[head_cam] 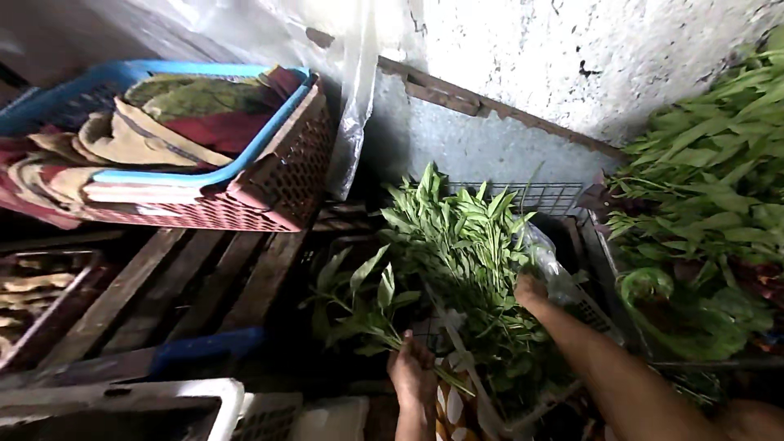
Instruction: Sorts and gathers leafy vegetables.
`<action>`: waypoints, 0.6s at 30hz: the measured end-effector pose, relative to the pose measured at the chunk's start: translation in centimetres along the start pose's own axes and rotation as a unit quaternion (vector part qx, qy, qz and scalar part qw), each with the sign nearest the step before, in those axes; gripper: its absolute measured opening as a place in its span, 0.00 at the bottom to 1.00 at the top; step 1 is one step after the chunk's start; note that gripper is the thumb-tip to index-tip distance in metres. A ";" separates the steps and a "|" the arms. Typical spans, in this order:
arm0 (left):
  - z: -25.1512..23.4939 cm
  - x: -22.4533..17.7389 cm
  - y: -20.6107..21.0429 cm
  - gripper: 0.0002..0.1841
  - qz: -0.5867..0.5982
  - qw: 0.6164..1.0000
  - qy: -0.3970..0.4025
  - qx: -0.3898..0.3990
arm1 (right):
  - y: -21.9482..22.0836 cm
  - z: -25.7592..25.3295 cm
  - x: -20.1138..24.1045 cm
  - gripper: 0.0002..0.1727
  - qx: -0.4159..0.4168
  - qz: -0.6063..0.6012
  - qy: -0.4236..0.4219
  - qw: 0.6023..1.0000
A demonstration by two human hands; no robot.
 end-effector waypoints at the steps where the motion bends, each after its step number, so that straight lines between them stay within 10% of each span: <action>1: 0.0 0.3 0.0 0.12 0.002 1.000 -0.002 0.002 | 0.2 -0.1 -0.3 0.28 0.018 -0.001 -0.004 1.000; 10: 3.8 1.3 4.9 0.10 0.041 0.995 -0.036 0.088 | -7.4 9.3 -4.5 0.16 0.028 -0.414 -0.201 0.887; 18: 8.7 6.0 9.1 0.12 -0.008 0.971 -0.119 0.209 | -2.2 18.4 -4.0 0.17 0.165 -0.388 -0.303 0.855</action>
Point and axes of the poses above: each hand's wrist, its own z-axis away from the middle knuckle, its own y-axis out of the palm, x = y × z, the point moved 8 cm from there along -z, towards the middle knuckle, and after that the axes turned 6 degrees about y, right-handed, at the moved point
